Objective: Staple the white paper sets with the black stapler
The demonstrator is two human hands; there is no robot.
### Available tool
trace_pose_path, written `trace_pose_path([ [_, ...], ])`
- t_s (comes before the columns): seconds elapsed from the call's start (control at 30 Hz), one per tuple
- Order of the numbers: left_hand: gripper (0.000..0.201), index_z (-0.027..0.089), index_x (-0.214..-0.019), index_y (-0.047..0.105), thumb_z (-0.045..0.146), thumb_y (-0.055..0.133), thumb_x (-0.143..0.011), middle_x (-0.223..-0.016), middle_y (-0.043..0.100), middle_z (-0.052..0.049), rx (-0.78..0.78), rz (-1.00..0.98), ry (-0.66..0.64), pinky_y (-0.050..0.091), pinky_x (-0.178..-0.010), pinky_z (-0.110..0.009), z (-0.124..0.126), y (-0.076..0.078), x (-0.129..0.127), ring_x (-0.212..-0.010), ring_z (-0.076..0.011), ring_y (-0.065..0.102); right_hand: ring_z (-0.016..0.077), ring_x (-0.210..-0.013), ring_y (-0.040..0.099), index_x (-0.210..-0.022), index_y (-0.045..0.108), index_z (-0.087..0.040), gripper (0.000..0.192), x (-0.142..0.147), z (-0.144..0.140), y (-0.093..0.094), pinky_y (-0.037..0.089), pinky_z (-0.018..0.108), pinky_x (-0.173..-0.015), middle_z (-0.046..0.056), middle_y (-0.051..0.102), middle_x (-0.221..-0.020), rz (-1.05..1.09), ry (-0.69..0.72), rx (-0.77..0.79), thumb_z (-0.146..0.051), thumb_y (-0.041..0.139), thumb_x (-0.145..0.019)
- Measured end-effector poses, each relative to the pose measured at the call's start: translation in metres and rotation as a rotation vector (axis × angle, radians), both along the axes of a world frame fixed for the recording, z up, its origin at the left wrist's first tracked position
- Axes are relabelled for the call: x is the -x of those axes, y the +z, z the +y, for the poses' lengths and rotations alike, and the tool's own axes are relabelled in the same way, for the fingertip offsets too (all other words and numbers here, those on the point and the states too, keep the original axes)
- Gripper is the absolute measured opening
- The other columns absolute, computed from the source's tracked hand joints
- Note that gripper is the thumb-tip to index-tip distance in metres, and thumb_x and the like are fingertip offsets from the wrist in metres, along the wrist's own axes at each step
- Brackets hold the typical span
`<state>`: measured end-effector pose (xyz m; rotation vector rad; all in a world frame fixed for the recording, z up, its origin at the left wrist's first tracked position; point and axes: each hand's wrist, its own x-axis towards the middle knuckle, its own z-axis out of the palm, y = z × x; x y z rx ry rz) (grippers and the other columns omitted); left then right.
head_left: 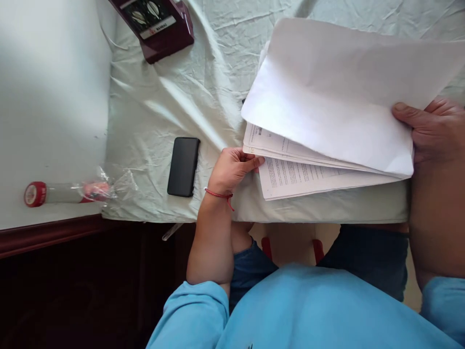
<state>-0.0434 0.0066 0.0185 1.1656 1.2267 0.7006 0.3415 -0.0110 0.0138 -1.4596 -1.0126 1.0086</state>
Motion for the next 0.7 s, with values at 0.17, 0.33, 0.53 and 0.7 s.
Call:
trace_pose_path([
  [0.17,0.057,0.019,-0.056,0.069,0.066,0.100,-0.065,-0.055,0.059,0.001,-0.048,0.008,0.055,0.035,-0.054,-0.028,0.001,-0.001,-0.001,-0.053,-0.0092,0.043,0.0205,-0.120,0.063,-0.113,0.072,-0.031,0.027,0.002,-0.001,-0.001,0.047,0.046,-0.109,-0.002,0.060,-0.133,0.022,0.037,-0.033,-0.034,0.074,-0.087],
  [0.33,0.062,0.022,-0.070,0.068,0.080,0.089,-0.073,-0.058,0.057,0.002,-0.071,-0.102,0.271,0.032,-0.047,-0.026,0.008,-0.009,0.001,-0.052,-0.0107,0.049,0.0211,-0.127,0.059,-0.118,0.070,-0.028,0.030,0.007,-0.002,0.003,0.044,0.047,-0.113,0.001,0.059,-0.135,0.044,0.142,-0.125,-0.035,0.071,-0.089],
  [0.53,0.077,0.022,-0.096,0.078,0.096,0.056,-0.088,-0.081,0.077,-0.008,-0.024,-0.223,0.256,0.060,-0.066,-0.033,0.011,-0.013,-0.003,-0.087,-0.0259,0.079,0.0238,-0.126,0.060,-0.117,0.071,-0.029,0.033,0.012,-0.005,0.010,0.045,0.050,-0.111,0.001,0.058,-0.136,0.017,0.128,-0.115,-0.038,0.074,-0.086],
  [0.7,0.060,0.020,-0.106,0.077,0.078,0.076,-0.090,-0.099,0.082,-0.009,-0.110,-0.259,0.326,0.068,-0.090,-0.044,0.007,-0.019,-0.016,-0.116,-0.0329,0.079,0.0245,-0.124,0.061,-0.114,0.072,-0.031,0.034,0.010,-0.005,0.006,0.048,0.050,-0.108,0.001,0.063,-0.129,0.022,0.117,-0.114,-0.042,0.077,-0.083],
])
